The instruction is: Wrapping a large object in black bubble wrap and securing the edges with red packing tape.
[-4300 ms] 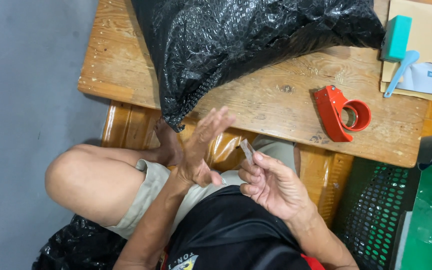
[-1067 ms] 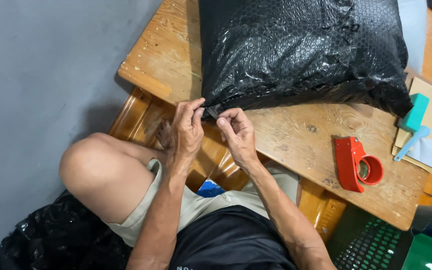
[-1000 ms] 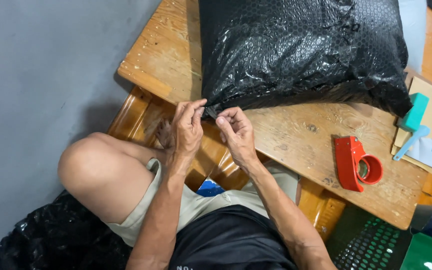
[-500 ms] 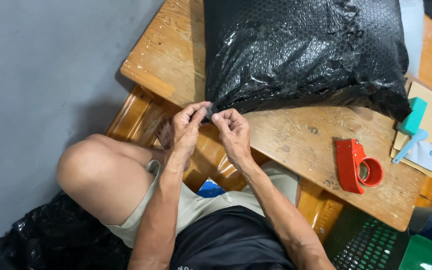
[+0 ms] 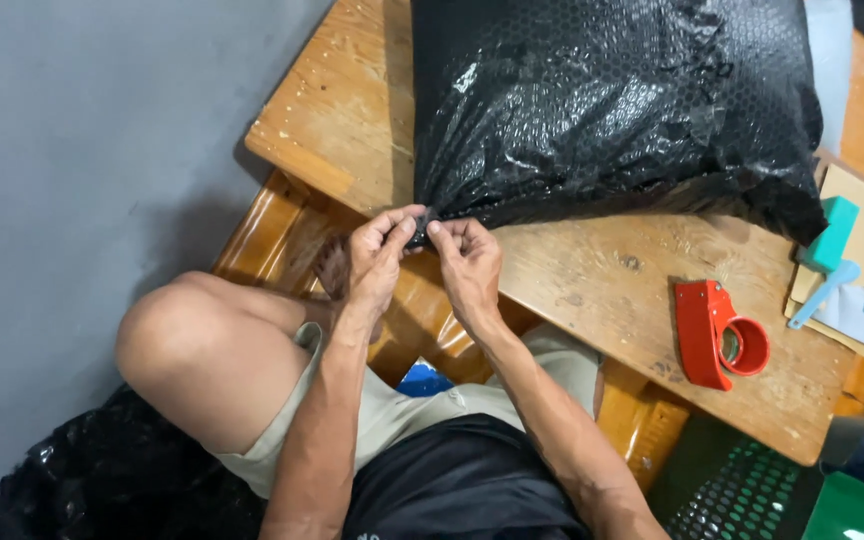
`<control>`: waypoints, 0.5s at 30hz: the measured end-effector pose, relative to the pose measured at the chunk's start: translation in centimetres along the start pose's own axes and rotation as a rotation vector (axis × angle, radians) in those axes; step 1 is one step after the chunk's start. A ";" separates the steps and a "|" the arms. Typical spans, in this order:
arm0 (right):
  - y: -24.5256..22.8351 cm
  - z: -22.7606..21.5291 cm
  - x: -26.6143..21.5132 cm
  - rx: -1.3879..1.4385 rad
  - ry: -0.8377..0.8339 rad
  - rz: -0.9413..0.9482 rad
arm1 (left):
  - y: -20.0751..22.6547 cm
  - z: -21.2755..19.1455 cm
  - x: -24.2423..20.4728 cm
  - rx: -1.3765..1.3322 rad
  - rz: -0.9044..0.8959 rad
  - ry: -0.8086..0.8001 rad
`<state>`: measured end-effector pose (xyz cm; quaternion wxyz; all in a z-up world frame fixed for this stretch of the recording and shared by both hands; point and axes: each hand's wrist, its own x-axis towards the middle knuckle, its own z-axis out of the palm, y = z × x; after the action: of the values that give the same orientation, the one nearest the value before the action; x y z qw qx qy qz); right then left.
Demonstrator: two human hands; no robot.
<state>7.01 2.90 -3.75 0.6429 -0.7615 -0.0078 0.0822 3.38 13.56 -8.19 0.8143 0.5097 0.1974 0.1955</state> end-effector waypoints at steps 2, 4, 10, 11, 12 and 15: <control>0.0 0.1 0.3 -0.004 0.015 0.004 | -0.1 0.0 0.0 -0.011 -0.007 0.000; 0.4 0.2 0.5 -0.008 0.026 0.010 | -0.4 -0.1 0.0 -0.021 -0.015 0.005; 0.9 -0.6 1.8 -0.239 0.020 -0.023 | -2.9 -1.1 0.8 -0.082 -0.011 0.005; 0.4 -0.8 1.9 -0.336 0.012 -0.028 | -2.9 -1.2 0.8 -0.087 -0.016 0.006; 0.0 -0.9 1.8 -0.433 0.004 -0.032 | -3.0 -1.3 0.8 -0.090 -0.020 0.009; -1.2 -1.1 1.6 -0.599 0.006 -0.048 | -1.9 -0.7 0.6 -0.111 -0.026 0.008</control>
<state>8.86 2.24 -2.60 0.3914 -0.9171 -0.0479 0.0586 3.69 13.62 -10.32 0.8430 0.4602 0.1962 0.1975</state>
